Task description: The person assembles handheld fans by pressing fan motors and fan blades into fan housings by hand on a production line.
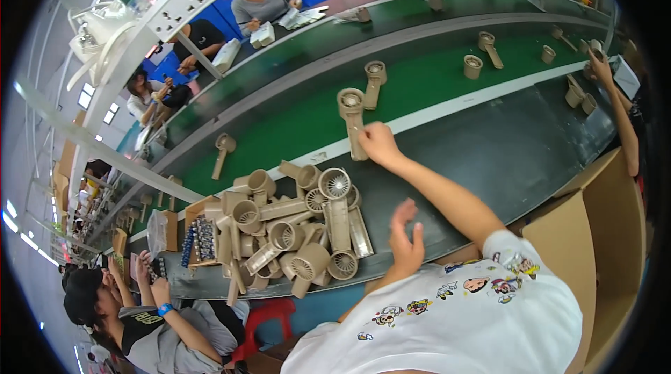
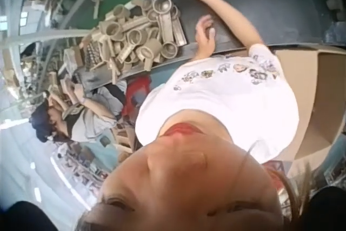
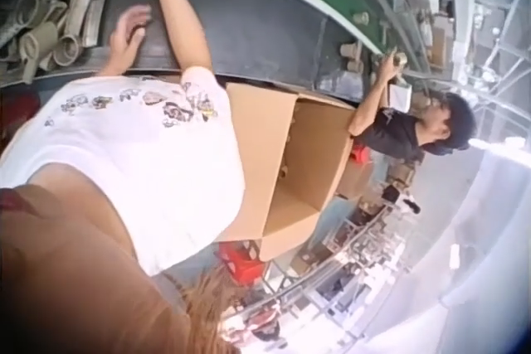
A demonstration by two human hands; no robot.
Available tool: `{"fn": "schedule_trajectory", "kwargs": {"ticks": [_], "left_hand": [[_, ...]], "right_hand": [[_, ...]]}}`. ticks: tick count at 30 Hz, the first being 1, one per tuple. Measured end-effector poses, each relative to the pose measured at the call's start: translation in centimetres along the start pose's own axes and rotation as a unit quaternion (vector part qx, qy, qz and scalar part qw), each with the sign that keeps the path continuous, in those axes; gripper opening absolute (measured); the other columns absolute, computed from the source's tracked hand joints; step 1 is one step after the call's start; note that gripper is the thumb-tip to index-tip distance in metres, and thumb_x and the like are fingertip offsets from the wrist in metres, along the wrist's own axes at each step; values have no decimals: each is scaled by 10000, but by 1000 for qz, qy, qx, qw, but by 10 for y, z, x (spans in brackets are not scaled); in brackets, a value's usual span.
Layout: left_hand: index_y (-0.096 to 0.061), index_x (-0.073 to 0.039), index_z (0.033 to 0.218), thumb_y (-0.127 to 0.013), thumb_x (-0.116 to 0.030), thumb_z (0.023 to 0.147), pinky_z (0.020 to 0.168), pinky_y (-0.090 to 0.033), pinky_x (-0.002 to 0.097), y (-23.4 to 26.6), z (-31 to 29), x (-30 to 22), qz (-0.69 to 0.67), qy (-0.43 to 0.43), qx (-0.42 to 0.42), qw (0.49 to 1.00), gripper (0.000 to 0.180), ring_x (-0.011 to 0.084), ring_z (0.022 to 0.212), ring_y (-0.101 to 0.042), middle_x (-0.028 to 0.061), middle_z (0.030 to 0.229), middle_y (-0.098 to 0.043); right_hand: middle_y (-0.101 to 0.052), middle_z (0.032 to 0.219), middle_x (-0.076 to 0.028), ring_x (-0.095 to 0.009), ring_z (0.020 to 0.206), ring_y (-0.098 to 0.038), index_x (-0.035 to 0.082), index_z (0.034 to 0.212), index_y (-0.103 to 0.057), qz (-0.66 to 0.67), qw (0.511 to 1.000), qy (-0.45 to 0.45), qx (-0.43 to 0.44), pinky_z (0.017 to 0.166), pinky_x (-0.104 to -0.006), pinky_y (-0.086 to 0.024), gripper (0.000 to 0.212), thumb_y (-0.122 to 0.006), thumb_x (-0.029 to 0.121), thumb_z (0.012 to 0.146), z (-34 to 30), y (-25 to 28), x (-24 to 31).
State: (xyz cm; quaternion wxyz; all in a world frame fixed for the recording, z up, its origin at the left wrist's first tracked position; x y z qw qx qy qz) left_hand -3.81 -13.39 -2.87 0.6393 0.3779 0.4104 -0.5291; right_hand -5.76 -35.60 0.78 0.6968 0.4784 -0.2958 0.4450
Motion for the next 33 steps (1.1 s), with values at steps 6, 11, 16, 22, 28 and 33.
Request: {"fn": "schedule_trajectory", "kwargs": {"ticks": [6,11,16,22,28,33], "left_hand": [[-632,47,978,-619,58,806,765,-541,338,13,-10,-70,126,-194,52,971,173,314,887,-664,201,1029,-656],[-652,44,947,-651,70,765,792,-548,363,55,1,-109,270,-202,-67,939,184,329,911,-659,202,1021,-658],[-519,43,1212,-689,-24,757,987,-379,455,89,30,-106,461,-84,-92,879,490,407,1150,-467,232,1246,-499],[-463,24,1244,-734,-151,716,875,-414,432,96,60,-71,639,75,-23,765,619,343,1017,-505,186,1108,-520],[-485,35,1202,-624,-103,767,765,-482,456,100,69,-54,664,84,-23,742,478,379,868,-585,215,955,-617],[-494,54,1234,-536,-128,887,723,-486,381,106,69,-58,394,61,-71,914,394,299,834,-601,175,944,-636]], "right_hand": [[-650,837,-265,-450,806,-628,-57,797,-632,-66,996,-19,61,730,-512,-512,225,-598,165,809,112,-135,-44],[-639,826,-286,-471,808,-619,-51,842,-631,-2,1000,-4,-18,725,-516,-505,274,-646,221,809,143,-154,-49],[-640,866,-233,-389,832,-627,-9,926,-620,50,989,90,-106,751,-451,-504,232,-658,181,799,105,-93,-21],[-696,795,-106,-191,687,-686,13,955,-671,149,968,-9,-202,629,-315,-523,167,-615,140,862,45,79,-67],[-674,744,-66,-144,646,-673,-13,928,-674,153,937,-78,-305,599,-257,-513,162,-600,122,879,-23,180,-110],[-686,767,-85,-160,695,-681,-10,934,-670,124,936,-71,-323,648,-280,-516,169,-606,129,864,-15,204,-107]]}}
Point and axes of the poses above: each hand's wrist, its own z-axis towards the middle knuckle, its own y-axis out of the back of the hand, x = y × z, the point moved 10 cm from there along z, towards the middle knuckle
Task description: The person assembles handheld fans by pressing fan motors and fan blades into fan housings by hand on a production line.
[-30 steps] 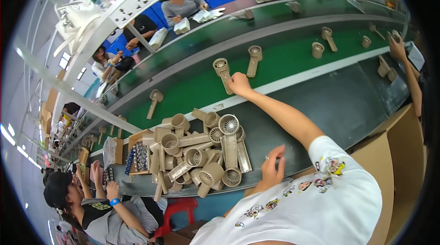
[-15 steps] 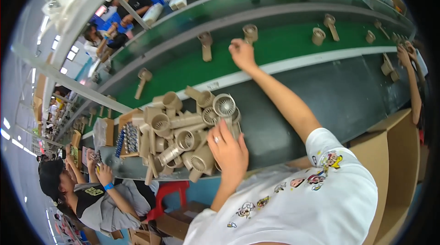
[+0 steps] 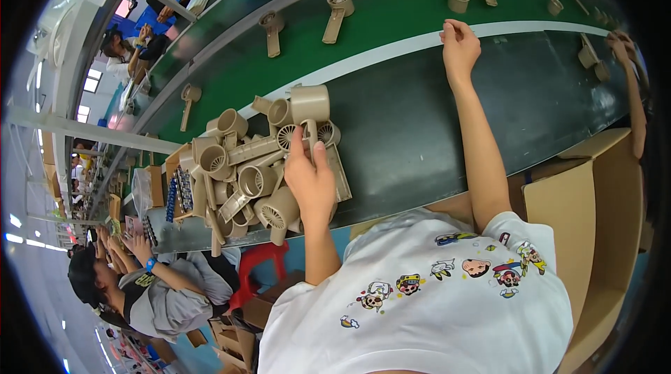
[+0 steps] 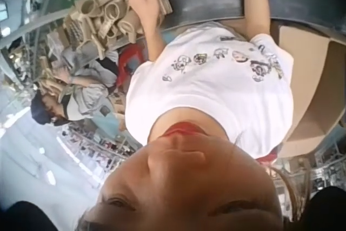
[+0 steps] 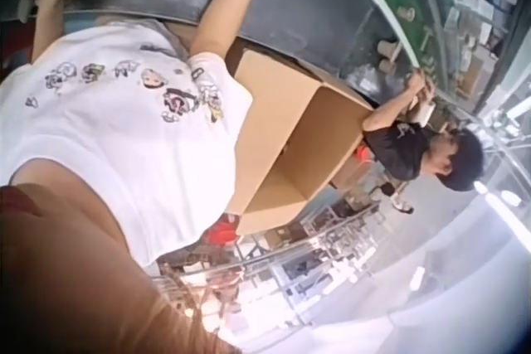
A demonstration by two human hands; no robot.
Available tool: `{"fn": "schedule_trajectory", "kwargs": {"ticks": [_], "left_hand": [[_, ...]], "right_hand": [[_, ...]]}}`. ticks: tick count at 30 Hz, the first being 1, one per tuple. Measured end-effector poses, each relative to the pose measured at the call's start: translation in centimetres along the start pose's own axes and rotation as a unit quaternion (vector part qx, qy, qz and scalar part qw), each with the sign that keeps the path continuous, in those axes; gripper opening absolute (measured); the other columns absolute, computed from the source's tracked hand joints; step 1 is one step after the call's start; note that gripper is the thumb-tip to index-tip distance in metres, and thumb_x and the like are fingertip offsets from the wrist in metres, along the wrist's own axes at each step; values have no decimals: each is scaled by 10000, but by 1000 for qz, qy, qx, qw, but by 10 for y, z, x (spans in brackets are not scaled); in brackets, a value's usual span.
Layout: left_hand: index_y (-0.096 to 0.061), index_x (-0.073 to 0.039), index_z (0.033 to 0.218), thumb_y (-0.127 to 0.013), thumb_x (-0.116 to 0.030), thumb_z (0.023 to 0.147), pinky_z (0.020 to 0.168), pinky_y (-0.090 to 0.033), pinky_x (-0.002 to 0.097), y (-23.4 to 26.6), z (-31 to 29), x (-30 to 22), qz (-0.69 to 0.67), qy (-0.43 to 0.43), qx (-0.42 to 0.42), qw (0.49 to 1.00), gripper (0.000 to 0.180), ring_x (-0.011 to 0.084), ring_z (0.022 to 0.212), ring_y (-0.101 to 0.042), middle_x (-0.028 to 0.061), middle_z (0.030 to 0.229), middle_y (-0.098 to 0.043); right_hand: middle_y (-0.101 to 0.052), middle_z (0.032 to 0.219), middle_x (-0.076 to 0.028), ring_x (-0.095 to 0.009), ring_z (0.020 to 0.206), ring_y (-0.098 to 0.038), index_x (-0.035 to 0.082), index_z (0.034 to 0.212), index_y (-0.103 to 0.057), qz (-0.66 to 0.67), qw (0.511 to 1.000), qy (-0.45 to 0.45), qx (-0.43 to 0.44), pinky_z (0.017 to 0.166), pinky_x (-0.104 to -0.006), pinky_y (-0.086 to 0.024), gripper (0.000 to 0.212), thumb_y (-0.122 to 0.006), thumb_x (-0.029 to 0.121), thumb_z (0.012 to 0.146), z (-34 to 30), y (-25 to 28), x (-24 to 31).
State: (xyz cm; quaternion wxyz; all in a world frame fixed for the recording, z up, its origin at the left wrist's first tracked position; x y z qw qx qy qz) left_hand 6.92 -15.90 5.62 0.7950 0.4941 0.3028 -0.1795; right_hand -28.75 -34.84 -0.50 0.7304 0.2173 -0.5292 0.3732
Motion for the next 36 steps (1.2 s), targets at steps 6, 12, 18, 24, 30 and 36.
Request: {"fn": "schedule_trajectory", "kwargs": {"ticks": [6,12,18,24,30,36], "left_hand": [[-362,82,1334,-438,-220,977,458,-460,265,-55,-39,-47,-770,189,315,522,473,174,551,-552,136,852,-555],[-290,16,1377,-479,-264,989,291,-379,201,-90,-76,-91,-909,241,341,-5,514,120,362,-449,98,660,-478],[-326,-41,1349,-596,-271,889,360,-385,239,-114,-91,-90,-832,196,473,214,581,141,431,-471,62,674,-478],[-473,-27,1244,-516,-220,895,496,-487,266,-156,-98,-38,-496,227,509,666,401,181,570,-590,96,778,-575],[-646,-44,1015,-560,-163,863,643,-487,473,-133,-70,-38,-128,-74,368,918,211,428,749,-605,279,736,-596],[-620,-28,1071,-534,-93,863,645,-502,483,-109,-55,-44,37,-190,257,947,234,395,733,-629,220,829,-636]], "right_hand": [[-582,1065,-188,-328,938,-589,2,1175,-546,-226,972,54,25,843,-415,-460,441,-674,195,800,28,-19,-14],[-296,1302,-257,-438,1163,-382,-21,1345,-268,-271,959,80,-8,980,-483,-356,819,-770,195,734,49,-45,-26],[-277,1319,-246,-435,1138,-415,19,1401,-146,-309,950,30,-1,925,-473,-419,987,-812,270,717,75,-63,-40],[-458,1189,-201,-386,1052,-506,33,1361,-307,-396,917,2,-40,824,-486,-465,864,-791,360,724,105,-70,-64],[-640,912,-160,-358,879,-603,78,966,-625,-172,977,104,64,773,-431,-500,451,-767,173,548,93,-60,-42],[-639,997,-102,-312,973,-583,82,1036,-603,-180,952,111,223,875,-376,-471,530,-781,105,537,-54,-34,85]]}}
Point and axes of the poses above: each hand's wrist, its own z-axis towards the middle knuckle, its own y-axis out of the back of the hand, x = y × z, the point moved 10 cm from there along z, towards the middle knuckle
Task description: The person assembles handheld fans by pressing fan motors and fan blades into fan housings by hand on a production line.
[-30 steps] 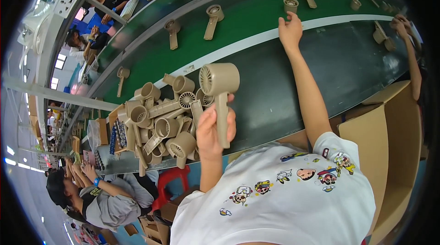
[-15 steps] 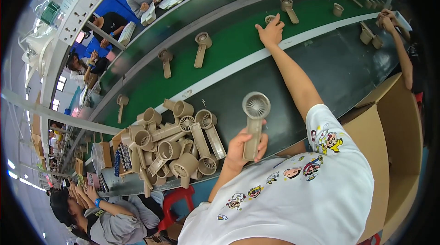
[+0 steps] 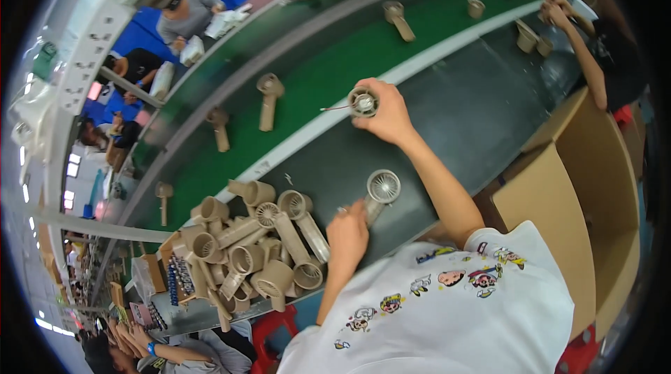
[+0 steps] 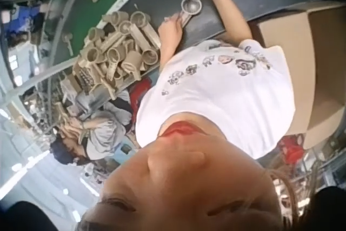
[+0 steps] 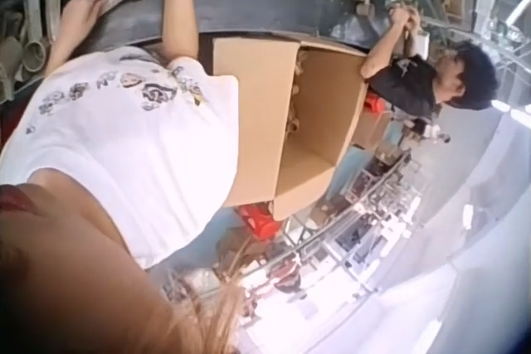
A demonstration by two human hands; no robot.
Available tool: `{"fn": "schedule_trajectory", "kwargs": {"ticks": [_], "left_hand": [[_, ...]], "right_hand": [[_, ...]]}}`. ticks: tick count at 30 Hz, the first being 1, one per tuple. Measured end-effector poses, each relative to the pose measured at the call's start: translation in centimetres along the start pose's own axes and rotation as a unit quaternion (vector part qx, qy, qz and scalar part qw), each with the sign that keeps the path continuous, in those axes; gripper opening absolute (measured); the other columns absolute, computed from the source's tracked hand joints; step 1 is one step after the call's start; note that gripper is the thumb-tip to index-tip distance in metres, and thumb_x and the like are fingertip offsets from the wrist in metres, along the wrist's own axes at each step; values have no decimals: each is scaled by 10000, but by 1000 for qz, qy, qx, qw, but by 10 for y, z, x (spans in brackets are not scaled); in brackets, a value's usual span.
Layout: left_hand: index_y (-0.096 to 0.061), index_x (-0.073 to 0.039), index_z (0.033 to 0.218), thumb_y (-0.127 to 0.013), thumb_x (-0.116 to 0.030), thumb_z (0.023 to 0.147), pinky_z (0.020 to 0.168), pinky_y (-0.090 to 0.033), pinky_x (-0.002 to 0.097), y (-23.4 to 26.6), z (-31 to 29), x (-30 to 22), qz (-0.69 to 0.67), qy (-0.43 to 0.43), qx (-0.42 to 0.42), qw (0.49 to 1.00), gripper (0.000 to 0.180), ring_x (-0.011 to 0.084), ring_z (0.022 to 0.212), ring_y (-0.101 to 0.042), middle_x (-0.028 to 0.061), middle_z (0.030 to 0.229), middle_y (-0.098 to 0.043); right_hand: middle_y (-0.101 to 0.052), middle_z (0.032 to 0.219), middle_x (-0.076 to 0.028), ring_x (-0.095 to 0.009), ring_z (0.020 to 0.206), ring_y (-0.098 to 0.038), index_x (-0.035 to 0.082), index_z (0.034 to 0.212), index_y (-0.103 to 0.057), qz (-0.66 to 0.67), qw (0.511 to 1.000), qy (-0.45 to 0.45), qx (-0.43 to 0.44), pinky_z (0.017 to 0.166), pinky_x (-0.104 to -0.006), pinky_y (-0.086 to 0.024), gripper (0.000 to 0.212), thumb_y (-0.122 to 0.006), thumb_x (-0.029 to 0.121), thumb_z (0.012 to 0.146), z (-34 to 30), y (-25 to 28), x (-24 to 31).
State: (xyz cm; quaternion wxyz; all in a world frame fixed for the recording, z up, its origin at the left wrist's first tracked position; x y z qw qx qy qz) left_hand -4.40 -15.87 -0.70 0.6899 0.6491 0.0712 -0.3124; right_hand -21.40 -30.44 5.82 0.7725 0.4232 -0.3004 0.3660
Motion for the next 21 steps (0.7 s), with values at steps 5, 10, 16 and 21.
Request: {"fn": "schedule_trajectory", "kwargs": {"ticks": [5,10,16,21], "left_hand": [[-584,6,1136,-556,-60,858,696,-474,479,8,13,-8,-13,-10,-2,1000,286,402,806,-595,221,912,-616],[-506,33,1267,-476,-73,903,851,-474,390,46,2,-14,-203,-17,-131,970,381,346,972,-599,232,1102,-595],[-601,56,1100,-577,-59,872,849,-487,342,55,-7,-45,-236,-77,-109,963,256,314,942,-635,214,1100,-620],[-631,99,851,-565,-32,898,768,-512,286,31,-12,-35,-453,-1,14,892,154,237,853,-661,209,1026,-666]], "right_hand": [[-621,1084,-111,-305,1099,-574,62,1063,-584,43,998,23,41,929,-376,-461,549,-814,97,567,-75,51,38],[-631,1118,-148,-297,1015,-641,33,1109,-581,55,996,35,66,862,-335,-510,564,-789,21,585,-114,66,59],[-635,1101,-144,-289,971,-639,36,1171,-568,73,982,85,149,841,-338,-509,597,-799,57,621,-132,57,80],[-631,1131,-158,-277,1022,-626,26,1252,-547,138,970,44,197,891,-352,-484,705,-839,148,622,-142,53,77]]}}
Point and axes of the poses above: each hand's wrist, its own z-axis towards the middle knuckle, its own y-axis out of the back of the hand, x = y × z, the point moved 10 cm from there along z, towards the middle knuckle
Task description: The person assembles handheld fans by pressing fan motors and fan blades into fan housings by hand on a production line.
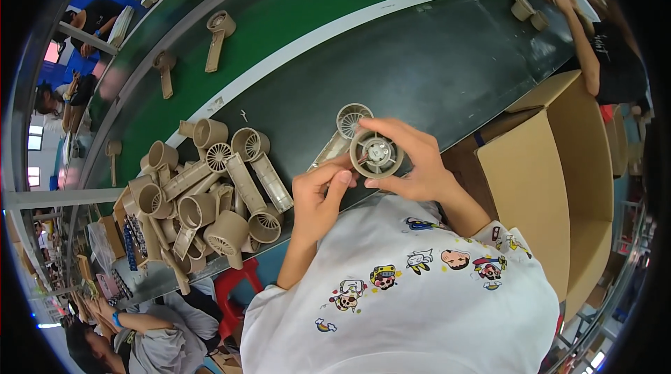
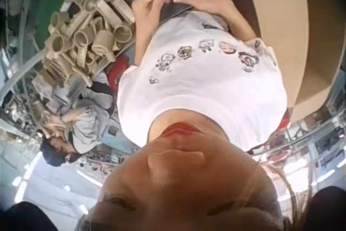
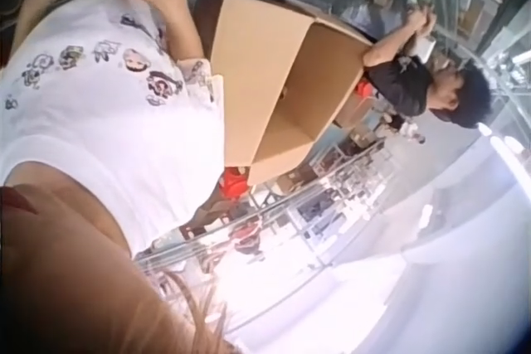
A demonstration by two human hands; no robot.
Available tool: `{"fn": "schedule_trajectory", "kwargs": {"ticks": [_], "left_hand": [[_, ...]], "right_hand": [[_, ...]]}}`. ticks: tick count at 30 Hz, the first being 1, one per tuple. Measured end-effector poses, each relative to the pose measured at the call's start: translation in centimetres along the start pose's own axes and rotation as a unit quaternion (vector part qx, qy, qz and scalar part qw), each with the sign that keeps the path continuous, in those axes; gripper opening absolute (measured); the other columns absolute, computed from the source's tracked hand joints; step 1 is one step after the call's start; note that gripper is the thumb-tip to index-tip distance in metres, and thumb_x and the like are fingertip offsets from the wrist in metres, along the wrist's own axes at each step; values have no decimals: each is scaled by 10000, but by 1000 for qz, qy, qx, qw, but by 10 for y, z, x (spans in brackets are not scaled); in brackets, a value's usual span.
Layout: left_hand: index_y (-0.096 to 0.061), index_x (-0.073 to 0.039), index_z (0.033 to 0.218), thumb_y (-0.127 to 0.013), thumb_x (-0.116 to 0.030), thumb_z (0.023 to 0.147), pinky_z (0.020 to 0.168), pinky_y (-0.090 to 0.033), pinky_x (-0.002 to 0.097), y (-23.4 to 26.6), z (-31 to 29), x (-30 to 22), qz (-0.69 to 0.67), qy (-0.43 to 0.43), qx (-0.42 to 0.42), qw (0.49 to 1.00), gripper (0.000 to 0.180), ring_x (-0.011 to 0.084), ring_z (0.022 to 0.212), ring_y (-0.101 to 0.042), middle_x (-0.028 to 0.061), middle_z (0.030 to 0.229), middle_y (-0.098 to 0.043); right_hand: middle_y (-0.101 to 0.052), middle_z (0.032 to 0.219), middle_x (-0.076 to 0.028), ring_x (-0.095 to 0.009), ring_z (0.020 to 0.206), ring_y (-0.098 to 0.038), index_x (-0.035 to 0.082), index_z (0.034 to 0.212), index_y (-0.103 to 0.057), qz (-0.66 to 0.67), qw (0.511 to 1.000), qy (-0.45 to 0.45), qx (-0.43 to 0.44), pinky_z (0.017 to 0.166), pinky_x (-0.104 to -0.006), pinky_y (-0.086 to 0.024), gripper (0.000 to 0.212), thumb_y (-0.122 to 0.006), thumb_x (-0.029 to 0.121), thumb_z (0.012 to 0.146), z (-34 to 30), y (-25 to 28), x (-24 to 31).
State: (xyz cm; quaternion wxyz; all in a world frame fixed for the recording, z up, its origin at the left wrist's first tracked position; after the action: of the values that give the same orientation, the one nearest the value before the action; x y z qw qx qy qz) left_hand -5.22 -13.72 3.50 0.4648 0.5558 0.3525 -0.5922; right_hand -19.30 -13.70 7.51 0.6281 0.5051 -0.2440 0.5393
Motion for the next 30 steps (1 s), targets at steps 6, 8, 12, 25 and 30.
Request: {"fn": "schedule_trajectory", "kwargs": {"ticks": [6,8,12,25,30], "left_hand": [[-605,110,682,-551,-50,878,832,-544,395,-2,-9,13,-263,86,-5,961,258,320,939,-665,285,1083,-634],[-583,99,634,-571,-93,854,824,-545,434,1,-9,12,-267,97,-26,959,293,339,904,-669,296,1049,-640],[-570,91,612,-572,-109,837,825,-547,442,6,-10,8,-270,99,-31,957,301,377,882,-675,326,1068,-623],[-636,134,715,-556,-44,871,849,-559,431,-7,-14,5,-358,91,26,929,250,381,1007,-642,340,1150,-576],[-581,115,614,-558,-70,808,854,-544,463,-13,-14,0,-346,102,13,932,269,436,982,-638,380,1111,-573]], "right_hand": [[-606,1146,-240,-316,1005,-635,-9,1105,-647,64,990,121,-41,861,-377,-508,529,-831,96,621,-8,2,9],[-607,1134,-250,-315,993,-640,-6,1061,-666,63,991,112,-39,847,-373,-515,485,-831,85,615,-6,2,10],[-608,1114,-273,-313,979,-650,0,962,-703,76,991,103,-25,840,-366,-521,393,-833,58,596,-1,2,13],[-614,1006,-341,-364,855,-675,-10,900,-674,84,974,205,-52,719,-386,-556,369,-844,58,580,-12,16,28],[-628,971,-309,-323,775,-680,9,893,-673,-6,980,190,-65,664,-341,-560,358,-799,68,563,-7,18,42]]}}
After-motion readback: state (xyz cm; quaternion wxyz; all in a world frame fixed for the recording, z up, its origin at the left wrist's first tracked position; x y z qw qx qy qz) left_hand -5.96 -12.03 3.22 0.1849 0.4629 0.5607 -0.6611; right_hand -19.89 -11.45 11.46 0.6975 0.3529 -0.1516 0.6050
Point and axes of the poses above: each hand's wrist, its own z-axis towards the middle knuckle, its own y-axis out of the back of the hand, x = y × z, the point moved 10 cm from there along z, towards the middle knuckle
